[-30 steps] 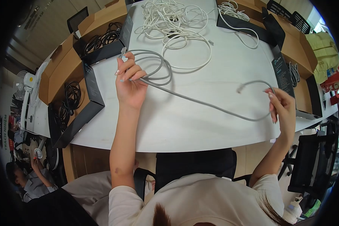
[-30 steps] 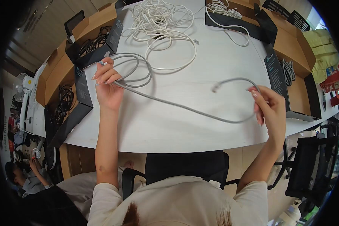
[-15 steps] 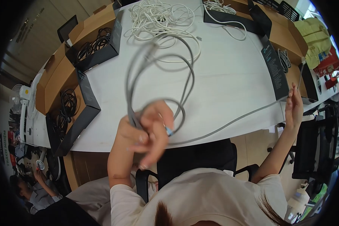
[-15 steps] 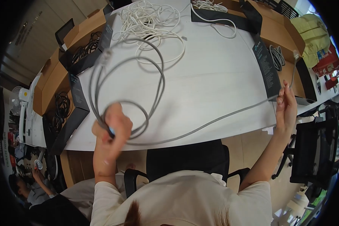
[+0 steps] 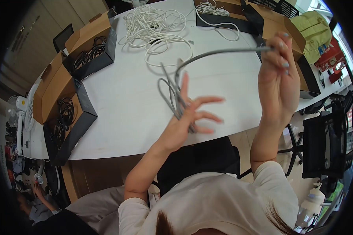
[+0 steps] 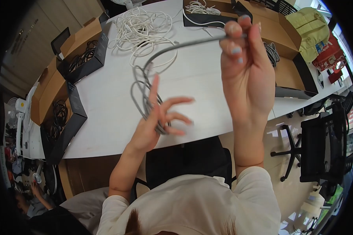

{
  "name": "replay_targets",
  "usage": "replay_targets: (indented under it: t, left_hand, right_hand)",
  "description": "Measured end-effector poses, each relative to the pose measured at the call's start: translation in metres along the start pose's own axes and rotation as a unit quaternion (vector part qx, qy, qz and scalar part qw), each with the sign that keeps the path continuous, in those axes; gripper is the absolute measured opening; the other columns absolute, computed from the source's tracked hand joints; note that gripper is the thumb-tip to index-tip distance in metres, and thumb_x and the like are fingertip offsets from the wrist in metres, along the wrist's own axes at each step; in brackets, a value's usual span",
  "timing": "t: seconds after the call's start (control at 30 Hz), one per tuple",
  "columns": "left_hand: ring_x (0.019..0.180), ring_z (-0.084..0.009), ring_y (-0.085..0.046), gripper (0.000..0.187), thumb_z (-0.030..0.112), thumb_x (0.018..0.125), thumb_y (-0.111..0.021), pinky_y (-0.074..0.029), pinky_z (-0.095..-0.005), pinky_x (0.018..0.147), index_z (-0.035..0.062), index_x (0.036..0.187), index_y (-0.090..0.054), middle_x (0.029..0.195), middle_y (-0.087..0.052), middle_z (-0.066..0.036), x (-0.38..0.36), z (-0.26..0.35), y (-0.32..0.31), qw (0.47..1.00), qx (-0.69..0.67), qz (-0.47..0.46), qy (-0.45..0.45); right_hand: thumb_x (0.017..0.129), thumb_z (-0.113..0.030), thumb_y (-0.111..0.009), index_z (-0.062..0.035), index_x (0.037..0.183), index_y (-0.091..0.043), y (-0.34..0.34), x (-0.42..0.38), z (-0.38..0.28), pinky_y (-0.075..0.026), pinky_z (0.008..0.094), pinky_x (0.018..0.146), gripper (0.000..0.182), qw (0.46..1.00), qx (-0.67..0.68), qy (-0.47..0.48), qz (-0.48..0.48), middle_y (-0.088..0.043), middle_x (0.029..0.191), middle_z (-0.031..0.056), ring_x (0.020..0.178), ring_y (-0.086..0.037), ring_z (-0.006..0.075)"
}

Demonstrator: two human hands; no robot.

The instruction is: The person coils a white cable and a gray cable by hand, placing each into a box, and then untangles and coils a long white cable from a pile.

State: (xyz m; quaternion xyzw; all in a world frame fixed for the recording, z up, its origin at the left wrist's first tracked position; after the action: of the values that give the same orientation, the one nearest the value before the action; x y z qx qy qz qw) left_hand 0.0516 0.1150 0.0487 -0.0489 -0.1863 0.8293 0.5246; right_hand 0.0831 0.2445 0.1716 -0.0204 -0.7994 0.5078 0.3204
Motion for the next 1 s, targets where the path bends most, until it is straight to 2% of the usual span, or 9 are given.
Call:
replay_targets:
  t: [0.2, 0.3, 0.33, 0.43, 0.47, 0.6, 0.73, 0.87, 1.0]
  left_hand:
    - [0.124, -0.0301, -0.042, 0.073, 0.056, 0.090, -0.027, -0.038, -0.0421, 0.102, 0.0287, 0.141, 0.017, 0.146, -0.025, -0.012, -0.015, 0.076, 0.043, 0.933, -0.111, 0.158, -0.305]
    - [0.124, -0.0256, -0.043, 0.075, 0.058, 0.089, -0.027, -0.031, -0.0439, 0.107, 0.0263, 0.142, 0.015, 0.149, -0.017, -0.003, -0.029, 0.095, 0.047, 0.870, -0.296, -0.023, -0.395]
    - [0.103, -0.0174, -0.060, 0.075, 0.056, 0.089, -0.029, -0.033, -0.0417, 0.105, 0.0222, 0.143, 0.012, 0.131, -0.048, 0.003, -0.032, 0.098, 0.045, 0.886, -0.290, 0.039, -0.360]
    - [0.061, -0.0108, -0.061, 0.073, 0.051, 0.092, -0.029, -0.038, -0.0371, 0.099, 0.0199, 0.143, 0.014, 0.080, -0.064, 0.008, -0.031, 0.100, 0.024, 0.813, -0.476, -0.161, -0.294]
    - [0.038, -0.0086, -0.042, 0.060, 0.047, 0.095, -0.029, -0.042, -0.0301, 0.086, 0.0168, 0.142, -0.007, 0.045, -0.046, 0.010, -0.030, 0.094, 0.023, 0.810, -0.514, -0.120, -0.255]
    - [0.035, -0.0059, -0.038, 0.030, 0.042, 0.095, -0.035, -0.043, -0.0232, 0.065, 0.0152, 0.108, -0.035, 0.041, -0.044, 0.005, -0.039, 0.092, 0.027, 0.819, -0.476, -0.155, -0.280]
    - [0.030, -0.0053, -0.034, 0.018, 0.020, 0.096, -0.041, -0.050, -0.0237, 0.060, 0.0132, 0.112, -0.036, 0.039, -0.043, 0.003, -0.044, 0.089, 0.024, 0.784, -0.515, -0.217, -0.271]
    - [0.027, -0.0085, -0.033, 0.038, 0.002, 0.079, -0.038, -0.051, -0.0243, 0.057, 0.0101, 0.117, -0.035, 0.042, -0.050, -0.003, -0.037, 0.073, -0.004, 0.792, -0.512, -0.290, -0.162]
    - [0.026, -0.0071, -0.038, 0.028, 0.004, 0.082, -0.037, -0.043, -0.0206, 0.035, -0.0031, 0.108, -0.030, 0.043, -0.049, -0.003, -0.027, 0.021, -0.022, 0.860, -0.433, -0.258, -0.076]
  right_hand:
    - [0.100, -0.028, -0.027, -0.0032, 0.120, -0.039, 0.020, -0.063, 0.045, -0.032, 0.0213, 0.038, 0.034, 0.981, -0.121, -0.095, 0.116, -0.046, 0.059, 0.0069, 0.041, -0.035, 0.0114]
    - [0.100, -0.027, -0.028, 0.0001, 0.127, -0.034, 0.053, -0.087, 0.070, -0.030, 0.0201, 0.038, 0.039, 0.943, -0.229, -0.182, 0.162, -0.040, 0.052, 0.0034, 0.039, -0.031, 0.0083]
    - [0.100, -0.028, -0.029, 0.0005, 0.128, -0.034, 0.065, -0.088, 0.069, -0.029, 0.0193, 0.038, 0.040, 0.937, -0.243, -0.182, 0.172, -0.038, 0.051, 0.0012, 0.040, -0.030, 0.0073]
    - [0.099, -0.030, -0.031, 0.0002, 0.124, -0.037, 0.093, -0.088, 0.070, -0.026, 0.0177, 0.038, 0.039, 0.913, -0.305, -0.192, 0.190, -0.032, 0.049, -0.0034, 0.041, -0.026, 0.0049]
    - [0.099, -0.030, -0.032, -0.0002, 0.122, -0.039, 0.101, -0.087, 0.070, -0.025, 0.0173, 0.038, 0.038, 0.903, -0.328, -0.197, 0.193, -0.030, 0.049, -0.0046, 0.042, -0.026, 0.0043]
    - [0.099, -0.031, -0.034, -0.0035, 0.106, -0.045, 0.145, -0.076, 0.051, -0.023, 0.0176, 0.038, 0.030, 0.907, -0.296, -0.178, 0.239, -0.028, 0.048, -0.0055, 0.042, -0.024, 0.0043]
    - [0.098, -0.028, -0.036, -0.0023, 0.106, -0.047, 0.143, -0.069, 0.059, -0.025, 0.0186, 0.035, 0.029, 0.908, -0.277, -0.241, 0.202, -0.036, 0.050, -0.0030, 0.039, -0.027, 0.0051]
    - [0.095, -0.025, -0.042, -0.0012, 0.101, -0.057, 0.154, -0.058, 0.080, -0.030, 0.0178, 0.033, 0.028, 0.848, -0.384, -0.314, 0.187, -0.052, 0.063, 0.0003, 0.037, -0.039, 0.0057]
    - [0.090, -0.022, -0.055, -0.0047, 0.097, -0.064, 0.159, -0.033, 0.097, -0.034, 0.0185, 0.041, 0.021, 0.784, -0.503, -0.353, 0.090, -0.051, 0.062, -0.0028, 0.045, -0.042, 0.0046]
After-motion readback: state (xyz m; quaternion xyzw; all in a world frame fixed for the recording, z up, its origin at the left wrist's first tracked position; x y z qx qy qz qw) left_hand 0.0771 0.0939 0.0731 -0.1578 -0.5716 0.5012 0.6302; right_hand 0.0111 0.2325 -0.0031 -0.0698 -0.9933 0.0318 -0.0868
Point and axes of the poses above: each hand's wrist, its own x-axis towards the middle knuckle, its own y-axis out of the back of the hand, z = x × y, the point moved 10 cm from there along x, towards the middle knuckle
